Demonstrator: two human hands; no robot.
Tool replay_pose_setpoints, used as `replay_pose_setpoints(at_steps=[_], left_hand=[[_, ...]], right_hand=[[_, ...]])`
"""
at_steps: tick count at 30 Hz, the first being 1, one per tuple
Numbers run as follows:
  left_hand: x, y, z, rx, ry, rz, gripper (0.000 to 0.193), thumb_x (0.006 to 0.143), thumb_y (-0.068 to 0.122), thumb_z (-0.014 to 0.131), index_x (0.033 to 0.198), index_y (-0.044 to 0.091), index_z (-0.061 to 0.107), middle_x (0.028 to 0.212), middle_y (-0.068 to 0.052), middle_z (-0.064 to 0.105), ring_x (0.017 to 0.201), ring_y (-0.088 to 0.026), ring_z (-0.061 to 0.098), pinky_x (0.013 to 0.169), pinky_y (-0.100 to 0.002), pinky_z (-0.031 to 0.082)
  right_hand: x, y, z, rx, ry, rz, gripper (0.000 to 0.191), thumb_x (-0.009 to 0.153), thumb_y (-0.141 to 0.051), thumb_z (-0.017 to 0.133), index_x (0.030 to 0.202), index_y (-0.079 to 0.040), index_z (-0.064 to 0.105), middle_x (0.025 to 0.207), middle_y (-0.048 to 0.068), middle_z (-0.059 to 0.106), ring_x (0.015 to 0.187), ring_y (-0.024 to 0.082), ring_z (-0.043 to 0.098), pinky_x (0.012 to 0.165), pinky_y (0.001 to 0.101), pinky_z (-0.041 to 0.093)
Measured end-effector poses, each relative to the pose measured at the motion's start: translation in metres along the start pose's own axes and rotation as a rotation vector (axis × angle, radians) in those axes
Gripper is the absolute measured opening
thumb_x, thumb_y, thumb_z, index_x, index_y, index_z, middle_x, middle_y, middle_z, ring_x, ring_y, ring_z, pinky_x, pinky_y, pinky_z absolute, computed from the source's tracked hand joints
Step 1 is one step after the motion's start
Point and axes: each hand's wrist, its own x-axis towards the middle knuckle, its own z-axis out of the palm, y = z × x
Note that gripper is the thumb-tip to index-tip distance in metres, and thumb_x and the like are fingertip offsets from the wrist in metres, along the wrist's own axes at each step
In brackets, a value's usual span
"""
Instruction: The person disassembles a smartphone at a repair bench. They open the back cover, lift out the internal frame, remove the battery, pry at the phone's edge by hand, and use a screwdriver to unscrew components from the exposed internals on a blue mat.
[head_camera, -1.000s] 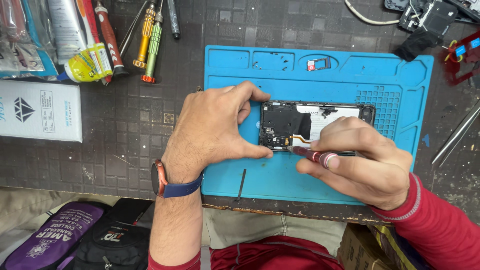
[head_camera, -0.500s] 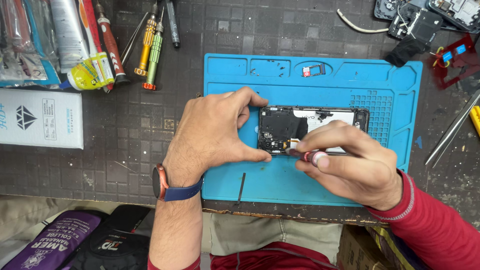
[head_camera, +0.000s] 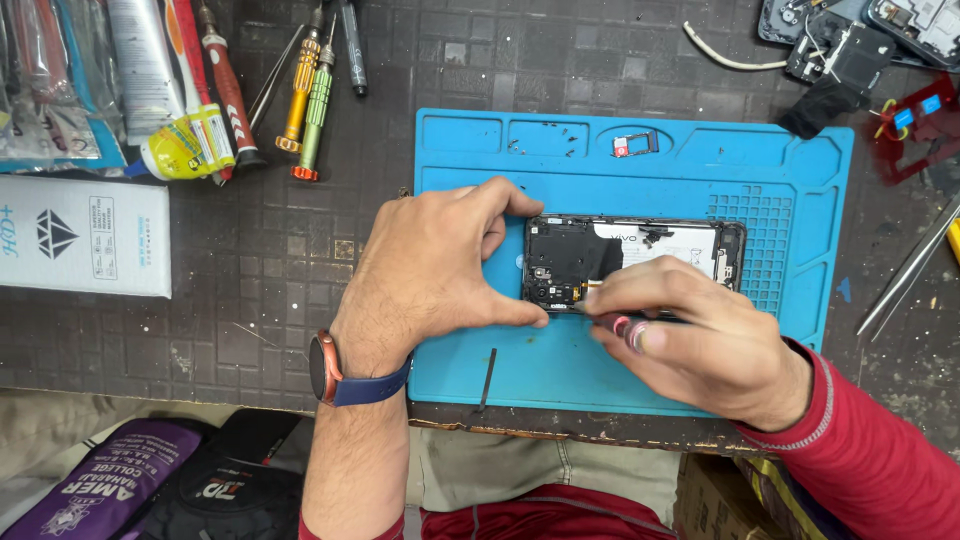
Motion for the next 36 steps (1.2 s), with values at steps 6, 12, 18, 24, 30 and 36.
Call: replay_pose_setpoints(at_steps=[6, 12, 18, 24, 30, 36], left_hand=[[-0.001, 0.003, -0.002, 0.002, 0.005, 0.005, 0.078, 0.044, 0.046, 0.096, 0.109, 0.013, 0.07, 0.068, 0.001, 0.061, 0.065, -0.018, 0.066, 0.057, -0.038, 0.051], [-0.001, 0.004, -0.003, -0.002, 0.0, -0.012, 0.077, 0.043, 0.044, 0.096, 0.108, 0.013, 0.07, 0.069, 0.002, 0.061, 0.064, -0.018, 0.065, 0.057, -0.037, 0.051], [-0.002, 0.003, -0.001, 0.005, 0.006, -0.004, 0.078, 0.043, 0.045, 0.096, 0.109, 0.013, 0.069, 0.069, 0.002, 0.061, 0.065, -0.018, 0.066, 0.057, -0.038, 0.051], [-0.002, 0.002, 0.0, 0.004, 0.01, 0.011, 0.078, 0.044, 0.045, 0.097, 0.109, 0.012, 0.069, 0.069, 0.002, 0.062, 0.065, -0.018, 0.065, 0.057, -0.038, 0.051], [-0.001, 0.002, 0.001, 0.008, 0.001, -0.007, 0.077, 0.044, 0.045, 0.097, 0.108, 0.013, 0.069, 0.069, 0.002, 0.061, 0.064, -0.018, 0.065, 0.056, -0.038, 0.051], [-0.001, 0.002, 0.0, -0.002, -0.004, -0.015, 0.077, 0.044, 0.044, 0.097, 0.109, 0.013, 0.068, 0.069, 0.001, 0.062, 0.065, -0.019, 0.066, 0.056, -0.038, 0.051]], right_hand=[[0.005, -0.004, 0.002, -0.01, -0.004, 0.017, 0.067, 0.078, 0.013, 0.08, 0.127, -0.008, 0.039, 0.105, 0.022, 0.068, 0.09, 0.03, 0.073, 0.072, 0.0362, 0.061], [0.01, -0.008, -0.001, -0.173, -0.043, -0.085, 0.072, 0.077, -0.003, 0.086, 0.129, -0.012, 0.038, 0.106, 0.024, 0.066, 0.09, 0.033, 0.07, 0.075, 0.0483, 0.056], [0.002, -0.004, 0.003, -0.063, -0.002, -0.026, 0.073, 0.082, 0.008, 0.09, 0.129, -0.015, 0.04, 0.107, 0.019, 0.067, 0.089, 0.028, 0.072, 0.074, 0.0391, 0.061], [-0.002, -0.002, 0.0, -0.052, -0.047, 0.002, 0.073, 0.083, 0.013, 0.082, 0.136, -0.014, 0.038, 0.11, 0.018, 0.069, 0.092, 0.03, 0.073, 0.076, 0.0389, 0.061], [-0.001, -0.002, 0.0, -0.05, -0.067, 0.026, 0.071, 0.084, 0.014, 0.081, 0.135, -0.012, 0.039, 0.112, 0.02, 0.07, 0.092, 0.028, 0.073, 0.074, 0.0375, 0.062], [0.001, -0.005, -0.002, -0.073, -0.034, -0.057, 0.065, 0.077, 0.005, 0.083, 0.124, -0.008, 0.04, 0.106, 0.028, 0.063, 0.092, 0.041, 0.072, 0.076, 0.0454, 0.062]])
